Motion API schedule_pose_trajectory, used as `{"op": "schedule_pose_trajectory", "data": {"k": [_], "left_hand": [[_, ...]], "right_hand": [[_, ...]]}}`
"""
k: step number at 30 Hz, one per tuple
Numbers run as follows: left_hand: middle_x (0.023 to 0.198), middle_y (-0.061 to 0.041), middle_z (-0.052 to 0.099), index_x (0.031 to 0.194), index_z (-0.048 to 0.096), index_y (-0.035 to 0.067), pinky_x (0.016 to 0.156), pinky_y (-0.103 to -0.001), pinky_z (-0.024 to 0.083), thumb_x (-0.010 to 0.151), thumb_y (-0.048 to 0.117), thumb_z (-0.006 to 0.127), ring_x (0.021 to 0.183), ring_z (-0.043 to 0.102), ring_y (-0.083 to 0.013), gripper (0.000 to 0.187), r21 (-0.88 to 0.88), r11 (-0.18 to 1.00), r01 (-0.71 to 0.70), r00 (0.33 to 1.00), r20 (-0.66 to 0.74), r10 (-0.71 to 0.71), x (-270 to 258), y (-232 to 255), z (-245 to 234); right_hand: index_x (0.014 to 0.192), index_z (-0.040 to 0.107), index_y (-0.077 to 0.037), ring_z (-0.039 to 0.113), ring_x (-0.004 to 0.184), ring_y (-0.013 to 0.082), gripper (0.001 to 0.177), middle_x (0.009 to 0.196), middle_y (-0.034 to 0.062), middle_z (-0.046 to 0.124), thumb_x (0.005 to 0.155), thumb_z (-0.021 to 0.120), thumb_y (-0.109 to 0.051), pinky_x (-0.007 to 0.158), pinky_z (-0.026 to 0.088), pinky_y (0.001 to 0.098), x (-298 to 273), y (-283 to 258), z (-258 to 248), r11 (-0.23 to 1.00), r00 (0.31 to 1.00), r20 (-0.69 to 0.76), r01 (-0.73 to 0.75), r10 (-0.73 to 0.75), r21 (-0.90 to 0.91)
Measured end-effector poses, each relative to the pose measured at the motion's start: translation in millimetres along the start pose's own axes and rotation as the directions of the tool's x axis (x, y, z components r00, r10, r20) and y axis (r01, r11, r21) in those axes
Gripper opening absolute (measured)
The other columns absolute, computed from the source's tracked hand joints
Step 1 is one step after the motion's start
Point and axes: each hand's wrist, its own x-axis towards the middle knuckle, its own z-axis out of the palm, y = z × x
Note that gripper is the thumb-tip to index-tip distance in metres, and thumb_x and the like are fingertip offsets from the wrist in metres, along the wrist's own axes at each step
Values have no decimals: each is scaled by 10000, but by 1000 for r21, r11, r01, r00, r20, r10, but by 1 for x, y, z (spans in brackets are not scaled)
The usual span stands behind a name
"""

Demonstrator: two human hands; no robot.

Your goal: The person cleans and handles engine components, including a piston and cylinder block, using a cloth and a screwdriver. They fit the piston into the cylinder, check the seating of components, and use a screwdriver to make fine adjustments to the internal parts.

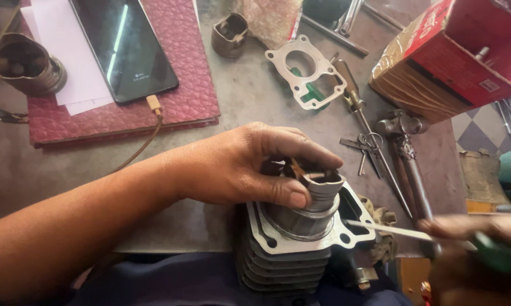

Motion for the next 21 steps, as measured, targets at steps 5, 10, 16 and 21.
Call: {"op": "schedule_pose_trajectory", "data": {"k": [5,10,16,21], "left_hand": [[1386,-81,700,1433,647,140,1106,-366,546,948,350,748,1279,675,-206,539,69,997,-24,1000,7,23,-2,-4,-1],[1428,-87,691,1460,627,101,1148,-362,516,1034,331,659,1321,640,-197,486,-143,990,7,999,47,0,-2,-13,-3],[1455,-97,663,1478,605,59,1231,-361,473,1100,262,630,1402,597,-187,429,-243,969,-42,994,87,65,-3,-20,-4],[1455,-88,674,1493,594,82,1219,-354,484,1096,242,618,1388,606,-180,429,-138,988,-66,993,86,78,-3,-15,-5]], "right_hand": [[1172,576,-32,745,834,225,417,968,215,665,996,496,-401,729,614,321,-9,13,8,992,993,-10,121,-121,46],[1163,589,-30,740,851,214,364,995,204,677,993,534,-348,739,606,315,1,16,13,986,987,23,159,-160,52],[1153,604,-28,734,871,200,305,1029,190,691,990,580,-284,752,597,307,4,16,18,983,982,50,177,-180,56],[1144,616,-25,729,888,189,258,1056,179,703,987,619,-230,762,590,300,9,19,24,977,976,61,207,-210,46]]}}
